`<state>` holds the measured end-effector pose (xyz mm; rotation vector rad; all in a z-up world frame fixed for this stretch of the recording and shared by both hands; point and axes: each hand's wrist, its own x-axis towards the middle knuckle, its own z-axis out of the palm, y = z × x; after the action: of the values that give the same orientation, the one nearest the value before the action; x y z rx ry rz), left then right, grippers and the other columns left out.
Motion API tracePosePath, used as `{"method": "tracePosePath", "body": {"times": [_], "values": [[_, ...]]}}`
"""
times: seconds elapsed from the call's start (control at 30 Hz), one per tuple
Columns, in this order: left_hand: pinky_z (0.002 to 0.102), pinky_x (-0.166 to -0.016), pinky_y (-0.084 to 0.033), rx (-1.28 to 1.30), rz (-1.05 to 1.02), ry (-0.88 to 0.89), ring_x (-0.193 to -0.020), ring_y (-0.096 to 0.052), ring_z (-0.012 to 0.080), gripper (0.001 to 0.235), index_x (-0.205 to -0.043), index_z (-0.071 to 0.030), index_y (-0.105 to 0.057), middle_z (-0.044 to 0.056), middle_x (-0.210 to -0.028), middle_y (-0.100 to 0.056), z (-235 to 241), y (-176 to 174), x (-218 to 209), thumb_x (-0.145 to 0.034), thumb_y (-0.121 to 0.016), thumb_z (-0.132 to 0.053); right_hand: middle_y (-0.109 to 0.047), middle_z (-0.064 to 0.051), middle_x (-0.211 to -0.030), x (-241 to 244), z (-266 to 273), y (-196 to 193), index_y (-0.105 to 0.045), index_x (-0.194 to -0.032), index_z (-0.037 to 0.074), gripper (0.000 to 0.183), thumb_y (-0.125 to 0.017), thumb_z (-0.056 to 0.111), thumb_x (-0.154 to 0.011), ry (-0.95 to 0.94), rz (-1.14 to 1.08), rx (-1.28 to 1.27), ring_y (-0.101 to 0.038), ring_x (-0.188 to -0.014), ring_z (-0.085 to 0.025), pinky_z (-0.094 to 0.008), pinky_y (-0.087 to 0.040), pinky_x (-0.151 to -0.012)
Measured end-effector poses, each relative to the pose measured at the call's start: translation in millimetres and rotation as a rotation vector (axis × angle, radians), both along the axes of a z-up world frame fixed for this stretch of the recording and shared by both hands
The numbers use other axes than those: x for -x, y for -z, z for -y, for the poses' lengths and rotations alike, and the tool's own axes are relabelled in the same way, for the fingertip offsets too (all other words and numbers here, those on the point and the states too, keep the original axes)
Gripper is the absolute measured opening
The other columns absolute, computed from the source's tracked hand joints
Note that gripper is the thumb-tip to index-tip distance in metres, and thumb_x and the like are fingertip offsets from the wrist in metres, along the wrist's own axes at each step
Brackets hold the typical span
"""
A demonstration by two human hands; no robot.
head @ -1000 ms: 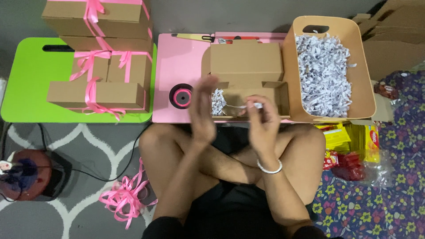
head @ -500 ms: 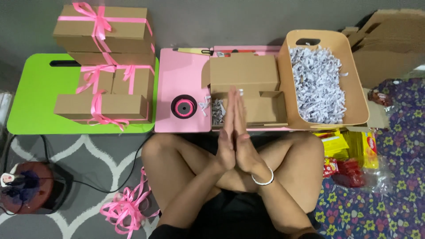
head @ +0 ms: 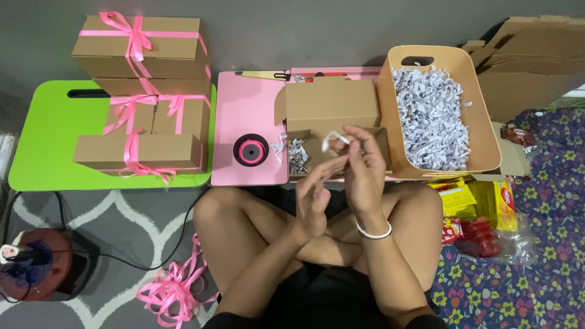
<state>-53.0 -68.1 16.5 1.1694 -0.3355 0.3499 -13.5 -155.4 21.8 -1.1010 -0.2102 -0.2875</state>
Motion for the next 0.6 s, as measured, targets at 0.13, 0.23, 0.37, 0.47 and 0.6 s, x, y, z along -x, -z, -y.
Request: {"method": "tracePosePath", "body": {"times": [0.13, 0.23, 0.37, 0.47, 0.6], "values": [[0.035, -0.076, -0.058, -0.016, 0.014, -0.228, -0.082, -0.075, 0.0247, 0.056, -0.102, 0.001, -0.075, 0.016, -0.089, -0.079, -4, 26, -12, -0.097, -0.049, -0.048, -0.067, -0.028, -0.113, 14, -8, 5, -0.055, -0.134, -0.009, 0.037, -0.052, 0.015, -0.106, -0.044, -0.017, 0.022, -0.069, -0.115, -0.036, -0.047, -0.055, -0.104], [0.033, -0.068, -0.054, 0.008, 0.046, -0.363, -0.068, -0.070, 0.0219, 0.042, -0.089, 0.001, -0.069, 0.014, -0.073, -0.074, -9, 24, -19, -0.102, -0.049, -0.034, -0.068, -0.034, -0.115, 26, -14, 8, -0.057, -0.130, -0.014, 0.036, -0.049, 0.011, -0.106, -0.036, -0.030, 0.028, -0.070, -0.113, -0.042, -0.052, -0.057, -0.098], [0.037, -0.101, -0.032, 0.044, 0.166, -0.461, -0.114, -0.042, 0.0247, 0.064, -0.128, -0.002, -0.043, 0.013, -0.119, -0.046, -10, 20, -30, -0.102, -0.035, -0.061, -0.063, -0.032, -0.132, 45, -19, -7, -0.057, -0.134, -0.010, 0.042, -0.042, 0.018, -0.107, -0.115, 0.015, 0.226, -0.059, -0.129, -0.044, -0.053, -0.042, -0.113], [0.040, -0.128, -0.014, 0.003, 0.212, -0.342, -0.153, -0.024, 0.0283, 0.099, -0.160, -0.002, -0.025, 0.017, -0.162, -0.032, 3, 11, -22, -0.101, -0.023, -0.081, -0.033, -0.018, -0.159, 62, -25, -5, -0.034, -0.153, 0.000, 0.064, -0.032, 0.045, -0.109, -0.286, 0.043, 0.377, -0.027, -0.148, -0.033, -0.047, -0.021, -0.123], [0.046, -0.129, 0.002, -0.090, 0.232, -0.139, -0.155, -0.002, 0.0324, 0.104, -0.164, 0.000, -0.014, 0.016, -0.169, -0.012, 14, -15, 8, -0.102, -0.019, -0.083, 0.008, -0.015, -0.172, 52, -23, -23, 0.000, -0.165, 0.004, 0.101, -0.012, 0.080, -0.099, -0.324, 0.067, 0.466, 0.012, -0.155, -0.037, -0.053, 0.009, -0.126]]}}
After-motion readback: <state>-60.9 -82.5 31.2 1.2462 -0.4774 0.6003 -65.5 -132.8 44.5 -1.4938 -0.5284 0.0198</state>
